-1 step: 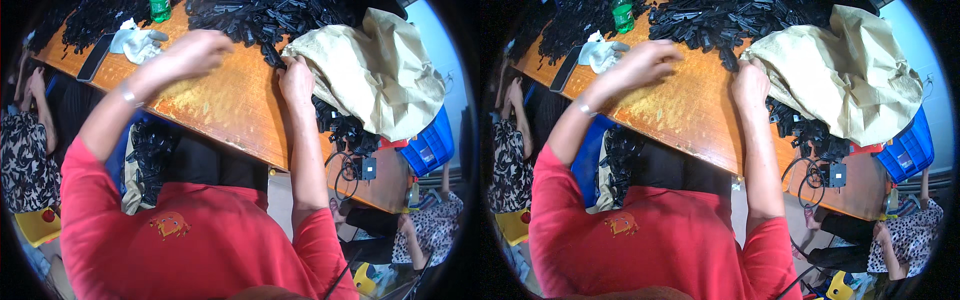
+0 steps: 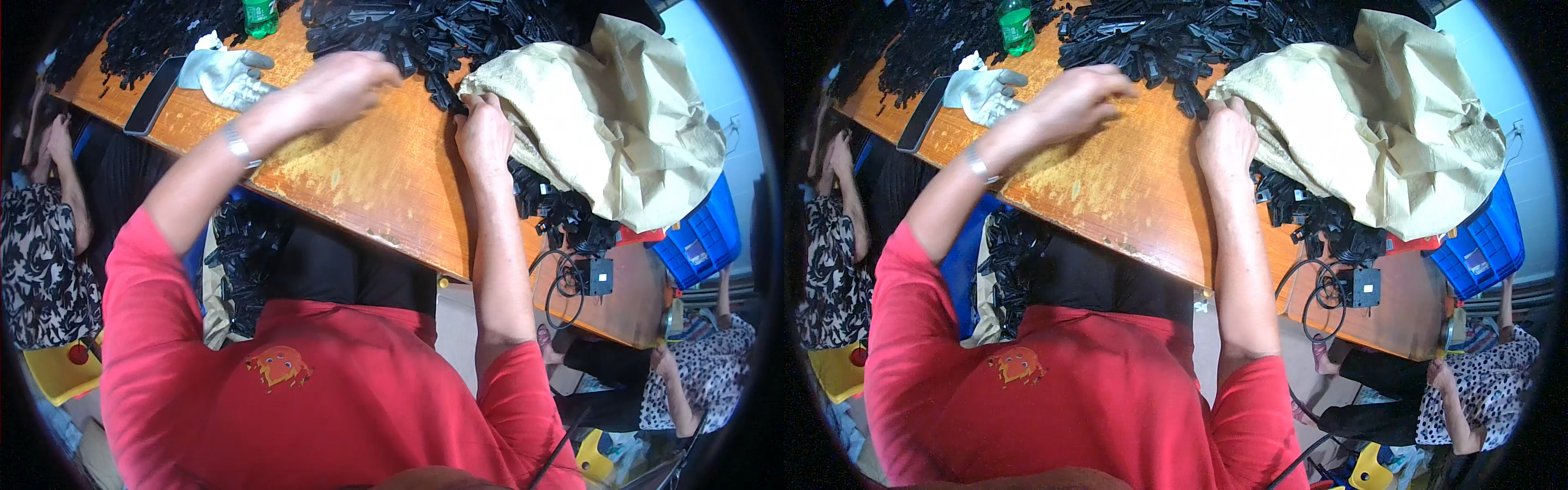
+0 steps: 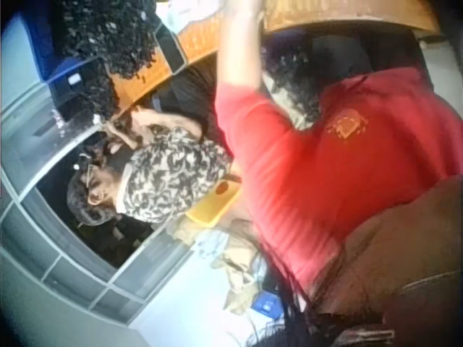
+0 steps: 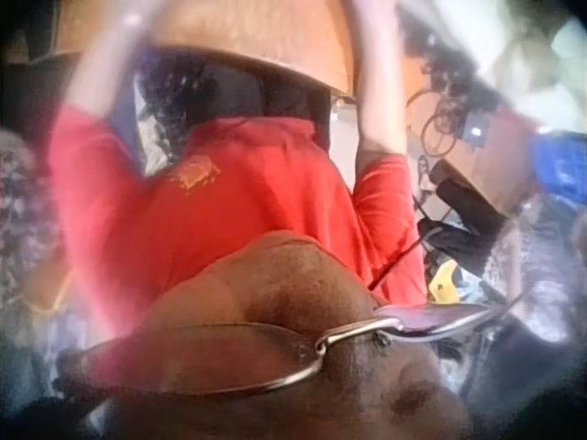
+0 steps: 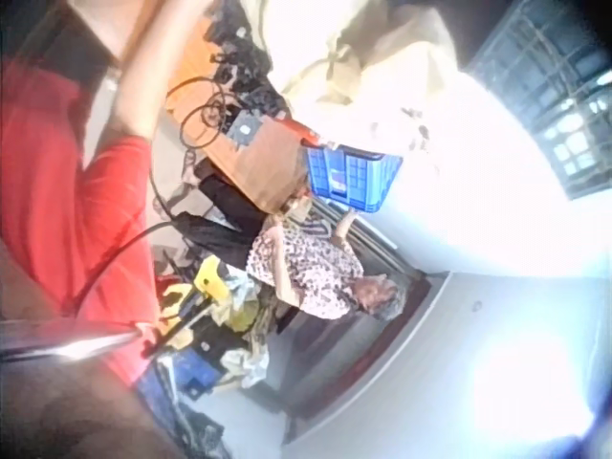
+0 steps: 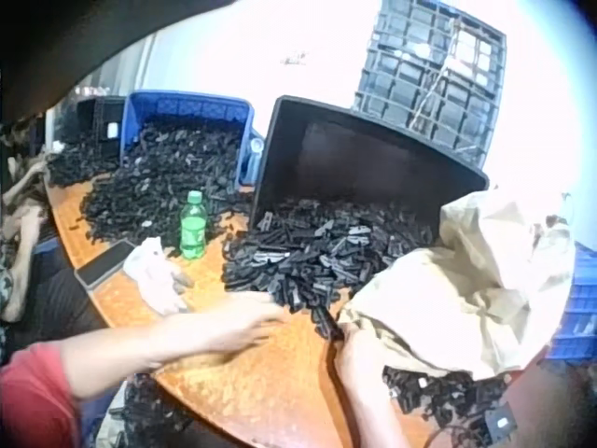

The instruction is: The person assembles plastic components by fitting and snapping small plastic pieces together by hand.

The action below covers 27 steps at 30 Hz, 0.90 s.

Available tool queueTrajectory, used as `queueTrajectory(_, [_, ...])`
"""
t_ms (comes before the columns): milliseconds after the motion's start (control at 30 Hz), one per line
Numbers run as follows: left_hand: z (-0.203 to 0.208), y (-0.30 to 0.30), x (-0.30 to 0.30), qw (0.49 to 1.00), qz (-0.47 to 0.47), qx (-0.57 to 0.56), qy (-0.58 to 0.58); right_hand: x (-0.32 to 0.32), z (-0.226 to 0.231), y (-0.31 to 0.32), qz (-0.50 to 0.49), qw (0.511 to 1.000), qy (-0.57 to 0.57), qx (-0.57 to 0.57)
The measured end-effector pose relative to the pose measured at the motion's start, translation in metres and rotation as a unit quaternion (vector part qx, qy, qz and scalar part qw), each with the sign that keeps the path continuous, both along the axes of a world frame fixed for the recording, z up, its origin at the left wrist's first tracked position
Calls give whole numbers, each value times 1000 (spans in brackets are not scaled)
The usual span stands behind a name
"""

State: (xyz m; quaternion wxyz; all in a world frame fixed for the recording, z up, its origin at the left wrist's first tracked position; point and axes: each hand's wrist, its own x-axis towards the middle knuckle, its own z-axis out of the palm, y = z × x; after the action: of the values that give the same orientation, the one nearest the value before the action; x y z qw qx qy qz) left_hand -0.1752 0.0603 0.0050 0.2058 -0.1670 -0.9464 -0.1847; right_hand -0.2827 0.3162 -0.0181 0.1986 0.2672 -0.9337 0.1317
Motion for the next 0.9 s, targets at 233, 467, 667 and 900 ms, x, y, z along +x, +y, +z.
queueTrajectory(233, [-36, 50, -89, 994, 4, -97, 50, -2, -12, -7, 4, 1000, -7, 18])
queueTrajectory(467, [-31, 33, -64, 981, -51, -91, 165, 13, -8, 0, 57, 998, -17, -27])
queueTrajectory(667, [-29, 15, -20, 998, -21, -52, 18, 27, -6, -9, 120, 992, -39, -20])
queueTrajectory(900, [-33, 9, 4, 977, -31, 178, -109, 37, -5, -10, 125, 991, -43, -26])
